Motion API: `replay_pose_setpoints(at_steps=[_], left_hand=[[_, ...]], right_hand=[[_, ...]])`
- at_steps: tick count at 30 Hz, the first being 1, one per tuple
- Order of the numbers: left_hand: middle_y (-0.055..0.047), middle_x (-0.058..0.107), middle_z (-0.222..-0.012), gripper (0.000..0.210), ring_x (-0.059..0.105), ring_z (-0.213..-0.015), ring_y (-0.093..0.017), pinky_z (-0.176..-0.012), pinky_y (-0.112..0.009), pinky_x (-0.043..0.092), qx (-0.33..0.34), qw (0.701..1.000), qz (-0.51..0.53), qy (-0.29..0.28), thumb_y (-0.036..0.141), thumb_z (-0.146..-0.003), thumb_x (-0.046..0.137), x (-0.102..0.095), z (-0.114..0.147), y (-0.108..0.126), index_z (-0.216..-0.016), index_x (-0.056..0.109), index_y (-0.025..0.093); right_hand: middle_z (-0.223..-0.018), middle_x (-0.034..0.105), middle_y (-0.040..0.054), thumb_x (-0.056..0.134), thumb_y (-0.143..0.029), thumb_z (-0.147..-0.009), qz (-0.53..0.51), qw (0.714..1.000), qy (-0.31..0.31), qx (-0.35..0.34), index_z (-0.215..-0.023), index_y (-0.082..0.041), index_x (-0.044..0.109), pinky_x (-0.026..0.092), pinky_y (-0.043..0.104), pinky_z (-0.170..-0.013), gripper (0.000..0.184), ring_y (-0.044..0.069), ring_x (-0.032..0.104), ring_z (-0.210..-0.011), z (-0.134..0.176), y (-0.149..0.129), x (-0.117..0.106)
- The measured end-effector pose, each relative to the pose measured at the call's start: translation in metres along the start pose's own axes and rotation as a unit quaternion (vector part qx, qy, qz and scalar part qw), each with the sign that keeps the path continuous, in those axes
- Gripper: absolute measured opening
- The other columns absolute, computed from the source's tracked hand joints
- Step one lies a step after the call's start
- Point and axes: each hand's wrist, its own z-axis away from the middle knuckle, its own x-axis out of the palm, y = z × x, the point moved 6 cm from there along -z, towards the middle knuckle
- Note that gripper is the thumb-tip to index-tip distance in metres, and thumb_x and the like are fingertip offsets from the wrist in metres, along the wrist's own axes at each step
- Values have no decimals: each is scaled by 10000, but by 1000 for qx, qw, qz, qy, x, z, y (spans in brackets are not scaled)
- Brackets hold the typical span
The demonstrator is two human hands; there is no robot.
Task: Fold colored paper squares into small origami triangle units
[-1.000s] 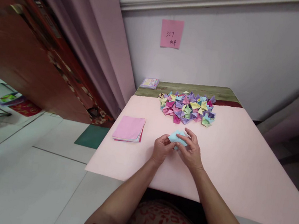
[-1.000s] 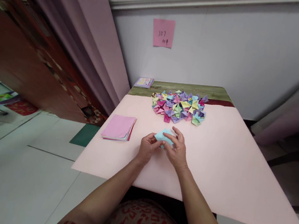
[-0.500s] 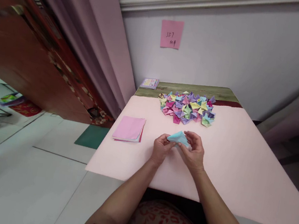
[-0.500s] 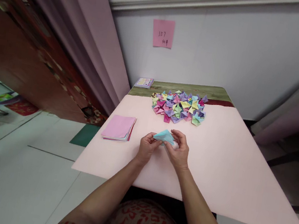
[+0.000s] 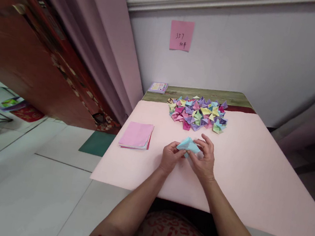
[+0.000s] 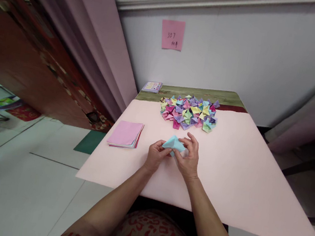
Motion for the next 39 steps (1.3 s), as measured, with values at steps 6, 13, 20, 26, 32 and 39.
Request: replay_pose_setpoints(at_steps=[6, 13, 20, 26, 32, 39], left_hand=[[17, 653, -655, 319, 597, -571, -103, -608, -248, 525, -8, 1000, -5, -14, 368, -661, 820, 2, 0, -1, -798, 637, 145], [6, 666, -667, 282, 608, -575, -117, -614, -267, 544, -18, 1000, -9, 17, 342, -681, 787, 0, 1, 0, -820, 640, 146], [-2, 633, -683, 351, 582, -593, -116, -591, -244, 507, -6, 1000, 5, 22, 482, -788, 673, -6, 0, 1, -844, 660, 136], [9, 638, -682, 360, 561, -584, -95, -576, -212, 454, -9, 1000, 11, 2, 384, -672, 808, -2, -1, -1, -883, 649, 139], [15, 663, -732, 393, 579, -602, -93, -599, -212, 459, -7, 998, 37, 42, 348, -670, 804, -8, -4, -3, -966, 632, 157], [-19, 691, -789, 416, 614, -656, -118, -638, -232, 484, -5, 1000, 20, 20, 330, -664, 812, -3, -2, -1, -981, 611, 150]], right_hand=[[-1444, 415, 100, 654, -281, -824, -22, 999, -40, -11, -1102, -260, 669, 456, 517, -1042, 279, 288, 518, -1236, 0, 9, 7], [-1421, 447, 67, 553, -203, -868, -60, 995, -82, -9, -968, -273, 763, 422, 493, -1076, 243, 270, 495, -1262, 1, 10, 11], [-1374, 502, 99, 635, -302, -853, -34, 997, -62, -2, -931, -242, 758, 476, 469, -1016, 158, 265, 568, -1165, 1, 10, 11], [-1327, 543, 105, 667, -290, -815, 6, 997, -74, -13, -948, -249, 735, 531, 442, -927, 155, 251, 621, -1070, 3, 11, 17], [-1209, 628, 102, 655, -336, -829, -20, 997, -61, 42, -1184, -254, 645, 557, 397, -835, 364, 253, 630, -1061, 4, 16, 14], [-742, 624, -20, 660, -403, -837, -156, 974, -44, 161, -1271, -201, 500, 507, 270, -588, 505, 140, 596, -621, 8, 35, 17]])
